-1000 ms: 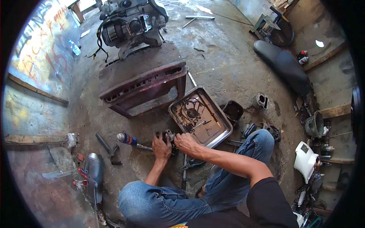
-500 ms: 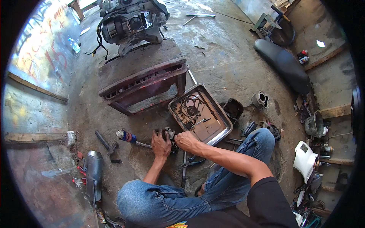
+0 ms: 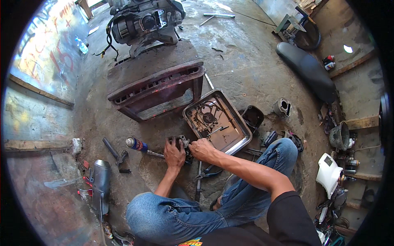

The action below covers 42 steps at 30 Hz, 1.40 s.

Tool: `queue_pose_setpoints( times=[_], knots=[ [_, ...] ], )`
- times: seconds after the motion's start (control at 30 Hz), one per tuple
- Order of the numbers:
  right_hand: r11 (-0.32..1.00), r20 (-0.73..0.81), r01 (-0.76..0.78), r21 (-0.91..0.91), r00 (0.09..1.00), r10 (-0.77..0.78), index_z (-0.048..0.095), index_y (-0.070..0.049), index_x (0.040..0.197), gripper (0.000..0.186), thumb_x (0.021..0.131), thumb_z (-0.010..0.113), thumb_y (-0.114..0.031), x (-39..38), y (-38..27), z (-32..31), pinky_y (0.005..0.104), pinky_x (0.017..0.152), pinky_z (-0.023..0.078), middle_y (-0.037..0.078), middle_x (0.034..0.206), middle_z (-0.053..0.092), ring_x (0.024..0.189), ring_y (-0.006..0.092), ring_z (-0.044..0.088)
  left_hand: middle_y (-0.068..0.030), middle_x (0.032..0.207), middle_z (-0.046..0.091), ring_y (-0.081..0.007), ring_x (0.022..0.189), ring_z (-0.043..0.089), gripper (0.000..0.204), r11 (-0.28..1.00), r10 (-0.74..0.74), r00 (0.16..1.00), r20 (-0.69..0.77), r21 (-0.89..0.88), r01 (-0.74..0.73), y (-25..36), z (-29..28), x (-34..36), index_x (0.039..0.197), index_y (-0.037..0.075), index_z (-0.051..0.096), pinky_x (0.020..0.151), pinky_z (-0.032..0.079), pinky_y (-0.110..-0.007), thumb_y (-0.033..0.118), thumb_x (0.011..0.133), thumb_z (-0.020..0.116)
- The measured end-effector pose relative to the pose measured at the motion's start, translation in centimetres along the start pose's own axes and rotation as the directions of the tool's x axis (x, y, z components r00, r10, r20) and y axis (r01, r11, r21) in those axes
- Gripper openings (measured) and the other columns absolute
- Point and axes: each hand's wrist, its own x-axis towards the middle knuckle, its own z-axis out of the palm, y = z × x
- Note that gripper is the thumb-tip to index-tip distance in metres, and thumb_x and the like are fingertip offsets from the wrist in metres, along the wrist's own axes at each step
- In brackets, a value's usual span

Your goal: Disassemble and inspect motorcycle engine head and internal components.

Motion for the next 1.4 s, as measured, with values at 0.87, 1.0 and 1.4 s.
queue_pose_setpoints(
  times=[0.87,1.0,1.4],
  knots=[
    [0.998,0.003,-0.007,0.064,1.000,0.007,0.070,-0.004,0.072,0.021,0.082,0.065,-0.023,-0.2,0.6,-0.7,0.0448,0.062,0.056,0.017,0.076,0.070,0.071,0.0345,0.070,-0.0335,0.132,0.052,-0.0487,0.121,0.051,0.045,0.999,0.042,0.999,-0.004,-0.005,-0.042,0.1,-0.2,0.2,0.124,-0.005,0.060,0.104,0.042,-0.050,0.031,0.099,0.052],
    [0.999,-0.138,-0.027,0.028,0.990,0.030,0.070,-0.005,0.072,0.023,0.084,0.064,-0.023,-0.2,0.1,-0.3,0.0444,0.062,0.056,0.018,0.077,0.070,0.070,0.0352,0.071,-0.0330,0.131,0.052,-0.0489,0.120,0.052,0.042,0.998,0.056,0.998,-0.018,-0.009,-0.056,-0.3,-0.1,0.2,0.123,-0.006,0.060,0.103,0.042,-0.050,0.028,0.098,0.054],
    [0.999,-0.152,0.014,0.041,0.988,-0.008,0.072,-0.004,0.072,0.032,0.088,0.062,-0.030,-0.4,0.7,0.6,0.0455,0.062,0.056,0.018,0.076,0.070,0.071,0.0356,0.071,-0.0322,0.130,0.053,-0.0480,0.118,0.054,0.040,0.998,0.050,0.999,-0.020,-0.034,-0.050,0.1,-0.2,0.2,0.120,-0.004,0.063,0.100,0.045,-0.049,0.028,0.098,0.054]
  ],
)
